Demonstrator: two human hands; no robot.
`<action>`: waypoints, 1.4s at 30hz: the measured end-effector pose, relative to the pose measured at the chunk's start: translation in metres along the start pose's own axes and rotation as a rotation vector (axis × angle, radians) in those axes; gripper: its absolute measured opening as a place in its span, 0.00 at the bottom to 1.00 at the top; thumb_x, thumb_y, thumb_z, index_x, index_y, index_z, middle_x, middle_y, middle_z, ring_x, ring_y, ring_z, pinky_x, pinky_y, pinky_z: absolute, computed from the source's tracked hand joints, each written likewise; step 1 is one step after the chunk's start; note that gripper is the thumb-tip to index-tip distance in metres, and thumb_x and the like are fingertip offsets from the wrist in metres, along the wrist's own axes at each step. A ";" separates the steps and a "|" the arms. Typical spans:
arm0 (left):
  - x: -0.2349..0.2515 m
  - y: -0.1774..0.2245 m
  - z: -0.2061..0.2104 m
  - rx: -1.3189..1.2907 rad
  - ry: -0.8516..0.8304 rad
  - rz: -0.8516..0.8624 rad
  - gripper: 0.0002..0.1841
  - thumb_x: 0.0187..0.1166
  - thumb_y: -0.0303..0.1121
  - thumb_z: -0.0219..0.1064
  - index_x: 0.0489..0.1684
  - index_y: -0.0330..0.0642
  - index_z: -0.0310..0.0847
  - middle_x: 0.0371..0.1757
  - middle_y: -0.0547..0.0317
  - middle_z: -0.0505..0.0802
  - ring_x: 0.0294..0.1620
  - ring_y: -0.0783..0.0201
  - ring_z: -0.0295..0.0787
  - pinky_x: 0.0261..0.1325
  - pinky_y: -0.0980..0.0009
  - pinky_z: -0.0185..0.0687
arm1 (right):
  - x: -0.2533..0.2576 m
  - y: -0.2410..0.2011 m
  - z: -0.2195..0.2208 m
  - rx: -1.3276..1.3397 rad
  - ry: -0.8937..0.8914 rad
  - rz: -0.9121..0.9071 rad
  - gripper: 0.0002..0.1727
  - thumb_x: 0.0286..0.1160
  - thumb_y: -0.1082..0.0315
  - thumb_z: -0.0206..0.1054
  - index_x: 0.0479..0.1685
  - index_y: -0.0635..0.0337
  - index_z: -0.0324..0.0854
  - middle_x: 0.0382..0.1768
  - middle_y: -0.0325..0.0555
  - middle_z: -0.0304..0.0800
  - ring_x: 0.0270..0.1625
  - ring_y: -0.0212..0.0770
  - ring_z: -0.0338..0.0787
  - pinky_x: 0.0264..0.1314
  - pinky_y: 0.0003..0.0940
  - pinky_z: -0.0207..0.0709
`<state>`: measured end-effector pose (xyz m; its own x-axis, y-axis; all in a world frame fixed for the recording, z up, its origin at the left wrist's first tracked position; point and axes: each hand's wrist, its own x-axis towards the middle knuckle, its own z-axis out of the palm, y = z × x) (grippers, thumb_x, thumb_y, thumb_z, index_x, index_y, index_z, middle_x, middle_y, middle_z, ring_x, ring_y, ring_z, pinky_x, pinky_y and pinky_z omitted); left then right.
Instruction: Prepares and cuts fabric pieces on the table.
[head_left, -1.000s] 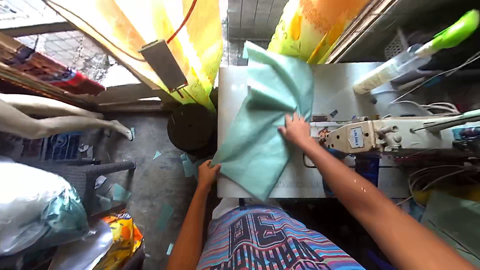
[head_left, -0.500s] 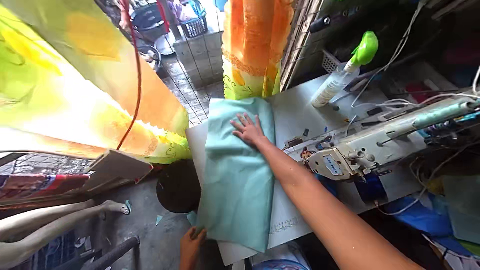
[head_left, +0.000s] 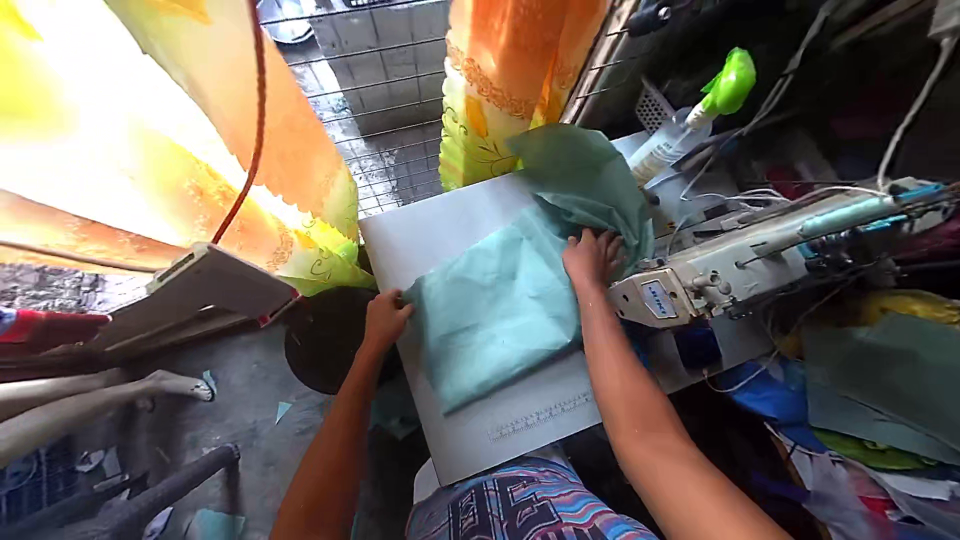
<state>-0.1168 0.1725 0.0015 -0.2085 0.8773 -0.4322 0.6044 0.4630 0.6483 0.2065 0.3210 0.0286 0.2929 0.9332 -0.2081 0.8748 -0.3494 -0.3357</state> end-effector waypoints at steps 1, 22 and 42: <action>0.001 -0.003 0.001 -0.021 0.036 0.000 0.14 0.82 0.30 0.68 0.56 0.25 0.83 0.50 0.30 0.92 0.54 0.35 0.91 0.63 0.35 0.79 | -0.011 -0.004 0.001 0.020 0.009 -0.148 0.30 0.90 0.53 0.53 0.84 0.62 0.71 0.90 0.73 0.50 0.93 0.75 0.42 0.87 0.79 0.32; -0.040 -0.020 0.039 -0.493 0.402 -0.226 0.40 0.76 0.26 0.74 0.87 0.29 0.54 0.59 0.33 0.90 0.52 0.49 0.93 0.60 0.55 0.87 | 0.154 -0.011 -0.136 0.926 0.449 0.204 0.71 0.51 0.71 0.88 0.94 0.66 0.33 0.88 0.64 0.56 0.89 0.53 0.63 0.87 0.43 0.64; -0.025 -0.020 0.032 -0.419 0.344 -0.265 0.38 0.76 0.25 0.73 0.87 0.34 0.58 0.49 0.35 0.91 0.45 0.47 0.89 0.56 0.50 0.83 | 0.099 -0.012 -0.207 0.637 0.407 -0.060 0.50 0.58 0.67 0.84 0.84 0.71 0.61 0.77 0.69 0.73 0.77 0.60 0.76 0.77 0.57 0.70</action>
<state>-0.0985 0.1369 -0.0208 -0.5897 0.6830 -0.4309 0.1576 0.6206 0.7681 0.3055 0.4352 0.2024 0.4790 0.8663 0.1415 0.5380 -0.1624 -0.8271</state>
